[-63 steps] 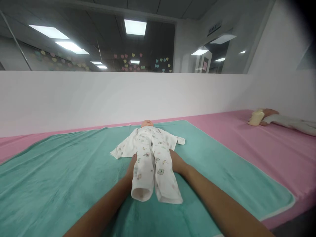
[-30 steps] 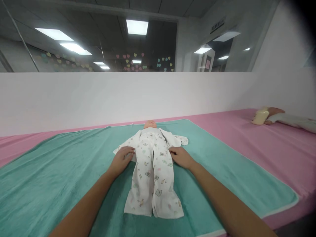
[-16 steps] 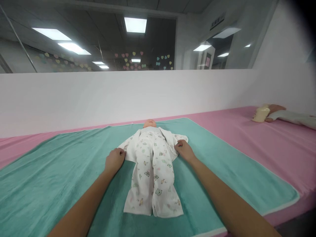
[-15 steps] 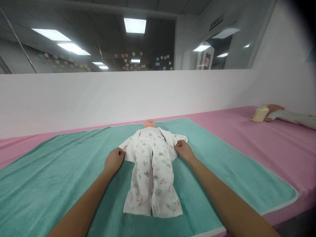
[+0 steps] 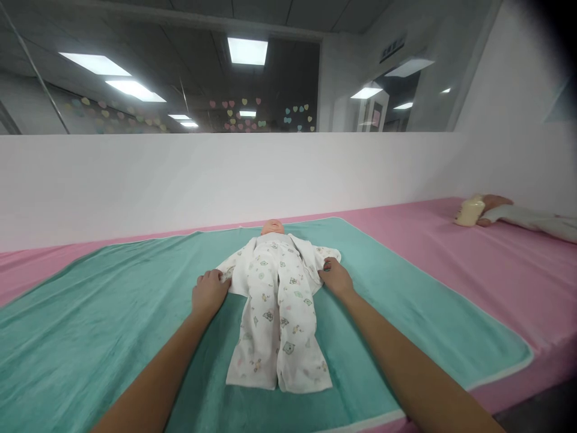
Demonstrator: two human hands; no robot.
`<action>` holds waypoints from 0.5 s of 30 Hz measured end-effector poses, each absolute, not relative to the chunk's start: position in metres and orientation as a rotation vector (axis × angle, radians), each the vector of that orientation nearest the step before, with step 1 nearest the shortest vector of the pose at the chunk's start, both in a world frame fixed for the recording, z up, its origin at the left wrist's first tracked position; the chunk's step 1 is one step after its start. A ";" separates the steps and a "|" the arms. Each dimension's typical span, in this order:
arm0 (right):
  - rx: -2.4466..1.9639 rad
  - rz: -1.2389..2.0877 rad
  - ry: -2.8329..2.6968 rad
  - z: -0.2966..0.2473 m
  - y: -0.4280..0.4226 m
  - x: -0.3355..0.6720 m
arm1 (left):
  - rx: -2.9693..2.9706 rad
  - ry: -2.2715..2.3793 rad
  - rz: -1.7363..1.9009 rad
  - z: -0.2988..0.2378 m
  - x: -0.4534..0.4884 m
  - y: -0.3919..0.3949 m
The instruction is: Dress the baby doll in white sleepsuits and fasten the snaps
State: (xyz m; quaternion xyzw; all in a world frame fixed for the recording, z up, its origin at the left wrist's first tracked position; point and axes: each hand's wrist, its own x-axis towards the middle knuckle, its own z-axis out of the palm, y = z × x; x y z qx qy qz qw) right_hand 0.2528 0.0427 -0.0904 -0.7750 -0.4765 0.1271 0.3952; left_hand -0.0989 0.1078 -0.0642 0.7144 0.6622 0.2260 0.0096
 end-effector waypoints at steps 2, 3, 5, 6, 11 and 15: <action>-1.965 0.348 -1.193 -0.090 0.044 0.256 | 2.293 2.090 0.636 -0.066 -0.098 0.108; -1.964 0.359 -1.186 -0.089 0.045 0.257 | 2.309 2.087 0.612 -0.066 -0.098 0.108; -1.956 0.374 -1.178 -0.088 0.045 0.257 | 2.319 2.048 0.616 -0.066 -0.098 0.109; -1.945 0.380 -1.176 -0.087 0.045 0.256 | 2.316 2.023 0.645 -0.066 -0.098 0.109; -1.739 0.442 -1.152 -0.069 0.045 0.243 | 2.256 1.970 0.883 -0.065 -0.099 0.106; -1.480 0.481 -1.133 -0.032 0.056 0.220 | 2.300 1.978 0.985 -0.064 -0.099 0.103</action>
